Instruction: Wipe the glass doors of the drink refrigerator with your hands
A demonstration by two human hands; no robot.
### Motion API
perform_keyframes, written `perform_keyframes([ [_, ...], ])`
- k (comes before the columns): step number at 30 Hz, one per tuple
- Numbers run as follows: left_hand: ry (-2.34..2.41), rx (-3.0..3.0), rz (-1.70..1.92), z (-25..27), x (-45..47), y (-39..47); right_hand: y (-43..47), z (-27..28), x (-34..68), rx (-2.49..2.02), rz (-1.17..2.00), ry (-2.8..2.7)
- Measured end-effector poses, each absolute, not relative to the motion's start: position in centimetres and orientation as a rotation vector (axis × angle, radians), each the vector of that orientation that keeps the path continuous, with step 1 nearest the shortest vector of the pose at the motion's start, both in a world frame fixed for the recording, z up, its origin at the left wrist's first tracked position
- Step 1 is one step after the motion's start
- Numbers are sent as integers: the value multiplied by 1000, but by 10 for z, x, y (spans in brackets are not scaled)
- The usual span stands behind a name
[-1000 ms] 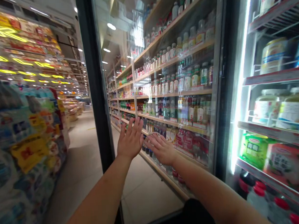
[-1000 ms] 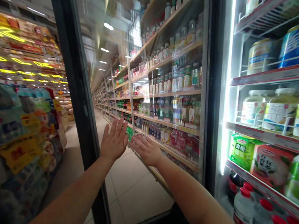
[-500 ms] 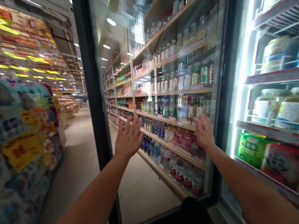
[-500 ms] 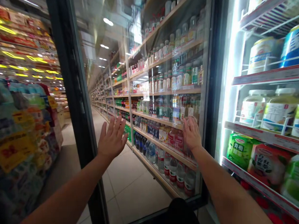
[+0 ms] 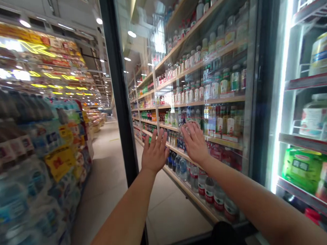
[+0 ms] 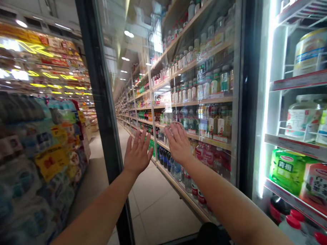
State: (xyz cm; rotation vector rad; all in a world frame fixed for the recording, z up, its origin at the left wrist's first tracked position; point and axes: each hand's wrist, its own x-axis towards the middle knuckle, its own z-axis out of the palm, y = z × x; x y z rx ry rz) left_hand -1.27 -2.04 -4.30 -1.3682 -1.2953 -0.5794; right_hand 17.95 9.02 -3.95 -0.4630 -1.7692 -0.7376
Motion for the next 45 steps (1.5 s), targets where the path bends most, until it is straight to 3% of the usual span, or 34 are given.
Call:
perform_keyframes([
  [7, -1302, -1373, -556, -44, -16, -20, 105, -63, 204, -145, -1014, -2043],
  [10, -1301, -1363, -549, -44, -17, -20, 124, -59, 239, -209, -1072, -1995],
  [18, -1305, -1346, -531, -46, -17, -19, 165, -21, 288, -748, -748, -1478],
  [26, -1263, -1328, -561, -46, -15, -20, 125, 16, 210, -561, -671, -1513],
  [32, -1229, -1312, -557, -44, -16, -19, 89, -6, 170, -278, -844, -1779],
  [37, -1232, -1327, -566, -45, -18, -17, 113, -32, 215, -112, -995, -1935],
  [45, -1249, -1329, -570, -45, -18, -16, 167, -37, 304, -514, -911, -1732],
])
